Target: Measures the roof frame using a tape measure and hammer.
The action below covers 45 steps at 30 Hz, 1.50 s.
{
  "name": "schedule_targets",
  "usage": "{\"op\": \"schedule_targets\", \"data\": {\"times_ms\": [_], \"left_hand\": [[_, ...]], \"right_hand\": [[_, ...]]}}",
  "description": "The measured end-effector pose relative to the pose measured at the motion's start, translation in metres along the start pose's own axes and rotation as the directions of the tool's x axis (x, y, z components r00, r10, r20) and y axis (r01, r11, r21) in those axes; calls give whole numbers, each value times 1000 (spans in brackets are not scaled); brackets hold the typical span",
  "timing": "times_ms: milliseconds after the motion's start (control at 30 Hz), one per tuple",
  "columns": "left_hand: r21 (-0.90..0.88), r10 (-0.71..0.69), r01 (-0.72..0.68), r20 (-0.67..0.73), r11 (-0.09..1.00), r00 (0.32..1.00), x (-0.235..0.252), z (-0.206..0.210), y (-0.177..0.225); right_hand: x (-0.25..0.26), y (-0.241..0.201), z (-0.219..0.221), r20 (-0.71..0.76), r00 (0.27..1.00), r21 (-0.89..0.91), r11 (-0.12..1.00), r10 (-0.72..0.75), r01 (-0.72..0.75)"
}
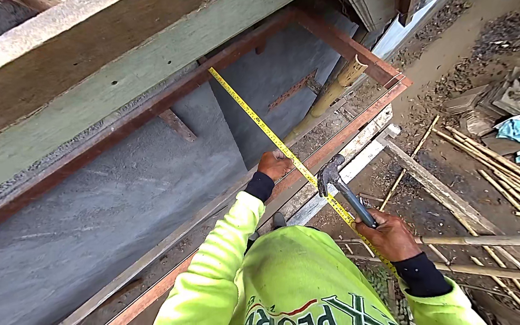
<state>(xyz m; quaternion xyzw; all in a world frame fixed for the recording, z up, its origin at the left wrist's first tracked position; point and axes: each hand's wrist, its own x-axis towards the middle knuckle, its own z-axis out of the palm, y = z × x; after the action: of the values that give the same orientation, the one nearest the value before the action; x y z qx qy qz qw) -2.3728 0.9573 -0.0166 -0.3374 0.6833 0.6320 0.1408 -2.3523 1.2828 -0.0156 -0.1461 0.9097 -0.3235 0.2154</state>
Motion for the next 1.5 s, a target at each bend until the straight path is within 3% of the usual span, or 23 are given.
{"op": "schedule_targets", "data": {"times_ms": [467, 1500], "left_hand": [[3, -10, 10, 16, 1000, 1000, 3, -3, 2], [-15, 20, -19, 17, 1000, 1000, 0, -5, 1]], "right_hand": [[3, 3, -4, 79, 996, 71, 997, 29, -35], [4, 3, -3, 70, 996, 78, 996, 48, -53]]}}
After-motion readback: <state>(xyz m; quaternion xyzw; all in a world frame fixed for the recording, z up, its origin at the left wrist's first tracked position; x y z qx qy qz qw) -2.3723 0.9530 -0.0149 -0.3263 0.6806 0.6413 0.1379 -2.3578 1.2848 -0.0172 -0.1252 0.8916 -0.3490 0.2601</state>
